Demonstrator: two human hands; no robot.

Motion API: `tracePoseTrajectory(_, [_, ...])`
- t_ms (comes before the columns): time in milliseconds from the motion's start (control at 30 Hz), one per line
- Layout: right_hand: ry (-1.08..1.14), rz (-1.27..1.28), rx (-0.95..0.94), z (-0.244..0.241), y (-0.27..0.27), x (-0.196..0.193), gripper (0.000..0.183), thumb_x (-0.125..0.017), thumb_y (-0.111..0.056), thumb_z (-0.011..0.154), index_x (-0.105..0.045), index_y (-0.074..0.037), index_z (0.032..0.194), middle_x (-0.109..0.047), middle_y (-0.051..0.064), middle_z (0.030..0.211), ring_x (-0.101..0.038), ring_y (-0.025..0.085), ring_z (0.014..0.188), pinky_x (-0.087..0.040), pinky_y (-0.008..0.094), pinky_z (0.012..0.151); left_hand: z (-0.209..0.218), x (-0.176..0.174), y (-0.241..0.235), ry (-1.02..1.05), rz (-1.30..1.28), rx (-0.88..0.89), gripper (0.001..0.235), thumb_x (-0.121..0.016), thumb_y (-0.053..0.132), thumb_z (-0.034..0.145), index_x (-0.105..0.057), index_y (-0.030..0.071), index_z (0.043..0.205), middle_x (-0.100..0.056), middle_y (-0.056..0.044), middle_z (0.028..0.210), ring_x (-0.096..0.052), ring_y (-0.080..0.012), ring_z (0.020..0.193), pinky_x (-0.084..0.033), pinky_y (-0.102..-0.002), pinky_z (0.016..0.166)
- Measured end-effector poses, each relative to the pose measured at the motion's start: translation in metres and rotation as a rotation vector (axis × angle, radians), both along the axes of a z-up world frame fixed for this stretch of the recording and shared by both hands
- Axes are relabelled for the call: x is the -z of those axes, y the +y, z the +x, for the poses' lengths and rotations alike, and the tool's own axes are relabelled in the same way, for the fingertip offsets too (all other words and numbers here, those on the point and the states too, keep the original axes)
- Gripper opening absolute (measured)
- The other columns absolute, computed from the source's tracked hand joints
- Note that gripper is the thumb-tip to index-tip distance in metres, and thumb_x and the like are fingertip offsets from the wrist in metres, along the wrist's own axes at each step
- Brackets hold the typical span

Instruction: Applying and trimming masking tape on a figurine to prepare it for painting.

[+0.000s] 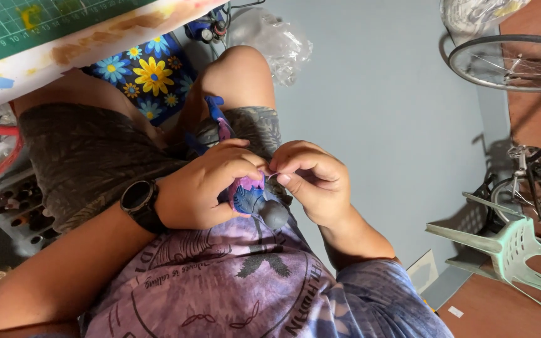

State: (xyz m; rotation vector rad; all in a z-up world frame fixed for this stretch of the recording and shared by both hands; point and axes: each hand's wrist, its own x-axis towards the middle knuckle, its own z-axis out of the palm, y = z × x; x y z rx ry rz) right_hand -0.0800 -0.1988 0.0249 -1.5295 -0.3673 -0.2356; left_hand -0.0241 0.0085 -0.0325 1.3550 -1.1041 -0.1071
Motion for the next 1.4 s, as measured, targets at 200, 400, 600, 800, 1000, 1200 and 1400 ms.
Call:
tracePoseTrajectory(200, [-0.014, 0.039, -0.028, 0.004, -0.004, 0.01, 0.011, -0.065, 0.01, 0.093, -0.061, 0.009, 0.103, -0.061, 0.018, 0.087, -0.065, 0.034, 0.09, -0.056, 0.044, 0.08, 0.007, -0.011, 0.004, 0.076, 0.004, -0.014, 0.061, -0.088, 0.02, 0.076, -0.06, 0.001, 0.126, -0.063, -0.019, 0.127, -0.061, -0.0383, 0.123, -0.04, -0.053, 0.115])
tracePoseTrajectory(400, [-0.064, 0.006, 0.015, 0.021, -0.001, -0.016, 0.03, -0.057, -0.001, 0.105, -0.043, -0.012, 0.13, -0.053, 0.011, 0.093, -0.063, 0.03, 0.093, -0.057, 0.044, 0.091, 0.038, -0.048, 0.022, 0.411, -0.204, 0.059, 0.069, -0.061, 0.047, 0.096, -0.033, 0.004, 0.142, -0.05, -0.018, 0.135, -0.054, -0.0294, 0.133, -0.045, -0.043, 0.119])
tracePoseTrajectory(600, [-0.22, -0.079, 0.059, 0.06, 0.009, -0.03, 0.031, -0.053, 0.006, 0.105, -0.042, -0.01, 0.129, -0.055, 0.011, 0.093, -0.064, 0.028, 0.093, -0.056, 0.044, 0.095, 0.071, -0.047, 0.001, 0.388, -0.3, -0.116, 0.032, -0.036, 0.012, 0.108, -0.034, -0.002, 0.136, -0.057, -0.027, 0.133, -0.068, -0.0307, 0.1, -0.058, -0.041, 0.1])
tracePoseTrajectory(800, [-0.299, -0.081, -0.016, 0.098, -0.005, -0.009, 0.038, -0.056, 0.012, 0.1, -0.039, 0.003, 0.133, -0.057, 0.013, 0.093, -0.066, 0.028, 0.1, -0.059, 0.043, 0.091, 0.096, 0.006, -0.036, 0.531, -0.664, -0.022, 0.046, -0.041, 0.026, 0.099, -0.045, -0.01, 0.126, -0.063, -0.035, 0.107, -0.072, -0.0385, 0.071, -0.066, -0.048, 0.061])
tracePoseTrajectory(1000, [-0.057, 0.006, -0.117, 0.097, -0.015, -0.011, 0.043, -0.059, 0.014, 0.097, -0.04, -0.001, 0.133, -0.057, 0.012, 0.092, -0.067, 0.026, 0.099, -0.058, 0.038, 0.09, 0.075, -0.028, -0.036, 0.472, -0.502, -0.109, 0.026, -0.04, 0.004, 0.096, -0.055, -0.009, 0.112, -0.067, -0.024, 0.093, -0.067, -0.0325, 0.09, -0.051, -0.038, 0.086])
tracePoseTrajectory(1200, [0.027, -0.075, -0.174, 0.086, -0.034, -0.024, 0.046, -0.06, 0.015, 0.095, -0.04, -0.002, 0.134, -0.058, 0.012, 0.092, -0.066, 0.028, 0.101, -0.057, 0.039, 0.09, 0.064, -0.029, -0.045, 0.181, -0.287, -0.407, 0.027, -0.042, 0.011, 0.107, -0.066, 0.001, 0.115, -0.071, -0.013, 0.104, -0.067, -0.0262, 0.096, -0.054, -0.036, 0.092])
tracePoseTrajectory(1400, [0.004, -0.195, -0.14, 0.069, -0.04, -0.04, 0.045, -0.061, 0.017, 0.093, -0.041, 0.001, 0.13, -0.056, 0.013, 0.088, -0.065, 0.034, 0.098, -0.057, 0.043, 0.09, 0.042, -0.028, -0.048, 0.096, -0.287, -0.358, 0.041, -0.056, 0.017, 0.101, -0.048, -0.006, 0.134, -0.054, -0.02, 0.129, -0.055, -0.0334, 0.115, -0.047, -0.041, 0.102])
